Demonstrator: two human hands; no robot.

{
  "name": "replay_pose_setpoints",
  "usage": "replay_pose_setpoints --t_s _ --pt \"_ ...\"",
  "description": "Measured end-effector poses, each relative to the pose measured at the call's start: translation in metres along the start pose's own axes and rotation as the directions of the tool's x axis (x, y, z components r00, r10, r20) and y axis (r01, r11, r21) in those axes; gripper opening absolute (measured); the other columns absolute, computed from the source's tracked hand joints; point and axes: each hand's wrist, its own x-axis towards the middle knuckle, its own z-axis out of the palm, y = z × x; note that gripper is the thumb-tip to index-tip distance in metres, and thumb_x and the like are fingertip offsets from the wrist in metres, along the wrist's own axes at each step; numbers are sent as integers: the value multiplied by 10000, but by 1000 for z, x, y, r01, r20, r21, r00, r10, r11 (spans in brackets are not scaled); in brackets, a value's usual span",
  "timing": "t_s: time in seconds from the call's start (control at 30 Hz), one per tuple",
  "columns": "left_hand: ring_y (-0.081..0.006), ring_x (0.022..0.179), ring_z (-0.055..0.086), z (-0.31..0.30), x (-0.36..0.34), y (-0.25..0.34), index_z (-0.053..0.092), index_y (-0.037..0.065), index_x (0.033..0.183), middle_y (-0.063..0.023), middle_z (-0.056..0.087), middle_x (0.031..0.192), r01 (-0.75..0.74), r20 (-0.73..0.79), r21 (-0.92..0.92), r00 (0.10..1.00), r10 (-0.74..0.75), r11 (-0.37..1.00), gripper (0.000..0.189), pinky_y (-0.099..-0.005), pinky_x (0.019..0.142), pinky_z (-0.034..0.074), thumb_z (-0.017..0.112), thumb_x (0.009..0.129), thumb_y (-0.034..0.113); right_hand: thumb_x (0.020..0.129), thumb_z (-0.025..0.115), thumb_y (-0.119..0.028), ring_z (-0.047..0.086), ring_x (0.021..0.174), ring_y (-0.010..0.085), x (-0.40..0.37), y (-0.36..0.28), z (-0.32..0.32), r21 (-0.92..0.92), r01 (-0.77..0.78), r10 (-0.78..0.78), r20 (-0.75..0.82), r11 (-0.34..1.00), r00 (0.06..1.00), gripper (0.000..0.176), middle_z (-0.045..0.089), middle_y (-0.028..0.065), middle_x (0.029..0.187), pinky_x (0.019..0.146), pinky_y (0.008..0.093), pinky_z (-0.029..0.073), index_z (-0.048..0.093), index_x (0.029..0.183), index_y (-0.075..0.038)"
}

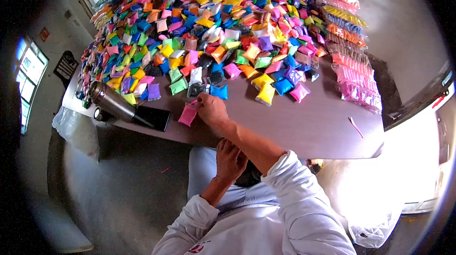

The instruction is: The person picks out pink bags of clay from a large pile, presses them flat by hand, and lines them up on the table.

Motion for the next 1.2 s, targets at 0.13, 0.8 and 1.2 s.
replay_pose_setpoints --t_s 0.13,0.8,1.2 --pt "-348 956 519 9 -6 -6 582 16 826 -136 558 995 -11 -40 68 999 14 998 130 -457 863 406 647 729 72 796 603 -181 604 807 380 23 35 -26 -74 74 -93 -298 994 950 158 620 194 855 683 465 488 597 920 -84" --pt "-328 922 533 6 -2 -2 567 11 726 -137 564 973 12 -65 60 998 -8 998 146 -449 897 413 641 764 131 713 718 -180 576 897 248 21 41 -119 12 -19 20 -107 1000 994 445 595 124 987 798 360 467 548 1103 -52" --pt "-330 935 498 -1 3 3 576 35 756 -125 551 983 17 27 28 999 -17 999 257 -444 844 392 627 806 282 885 622 -161 519 762 53 -122 69 -153 694 -383 30 463 610 886 223 577 -25 842 655 195 425 584 1053 -19"
